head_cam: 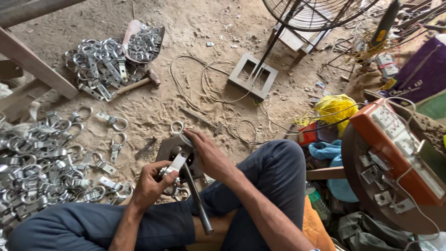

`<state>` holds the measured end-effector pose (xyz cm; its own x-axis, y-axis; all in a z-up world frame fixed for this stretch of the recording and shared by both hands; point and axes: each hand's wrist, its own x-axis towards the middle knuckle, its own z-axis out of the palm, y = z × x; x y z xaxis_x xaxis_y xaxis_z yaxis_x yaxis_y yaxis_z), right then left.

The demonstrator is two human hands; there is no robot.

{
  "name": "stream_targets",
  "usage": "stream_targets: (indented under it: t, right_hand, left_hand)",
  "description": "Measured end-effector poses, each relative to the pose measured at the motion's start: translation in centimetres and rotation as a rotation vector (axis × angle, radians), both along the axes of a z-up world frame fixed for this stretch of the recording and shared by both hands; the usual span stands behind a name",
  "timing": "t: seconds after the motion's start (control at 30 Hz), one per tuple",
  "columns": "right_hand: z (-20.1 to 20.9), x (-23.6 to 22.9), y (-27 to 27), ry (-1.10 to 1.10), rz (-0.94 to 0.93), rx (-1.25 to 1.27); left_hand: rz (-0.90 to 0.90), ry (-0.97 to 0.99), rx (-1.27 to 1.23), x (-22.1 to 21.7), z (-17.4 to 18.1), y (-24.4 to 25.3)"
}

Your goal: The person sits on the floor and repeatedly hammers small metal parts using a hammer and a metal die. They pick up individual pieces, place them on the die, and strike them with the hammer to shape or flatten them.

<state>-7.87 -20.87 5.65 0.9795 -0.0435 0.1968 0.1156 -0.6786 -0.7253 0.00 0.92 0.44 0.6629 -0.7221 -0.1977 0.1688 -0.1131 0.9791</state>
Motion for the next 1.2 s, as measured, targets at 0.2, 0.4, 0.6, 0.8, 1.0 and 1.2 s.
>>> stream_targets:
  t: [0.2, 0.4, 0.6, 0.8, 1.0, 1.2]
  right_hand:
    - [2.5, 0.6, -0.4, 0.482, -0.174, 0.253]
    - [-3.2, 0.8, -1.1, 0.106, -0.274, 0.809]
    - [-6.6, 0.3, -3.1, 0.183, -0.125, 0.959]
    - [-3.6, 0.7, -2.7, 0.183, -0.192, 0.878]
    - [-1.7, 0.8, -1.8, 0.172, -0.167, 0.742]
    - [-1.1, 1.0, -1.4, 0.138, -0.169, 0.68]
  left_hand:
    - [0.013, -0.013, 0.011, 0.0, 0.6, 0.2]
    - [0.034, -0.043, -0.058, 0.0, 0.9, 0.0]
    - [0.035, -0.118, -0.106, 0.1, 0.1, -0.1]
    - [0.003, -0.062, -0.154, -0.1, 1.0, 0.0]
    - [-0.001, -0.086, -0.133, -0.1, 1.5, 0.0]
    - [0.041, -0.055, -0.153, -0.2, 2.1, -0.1]
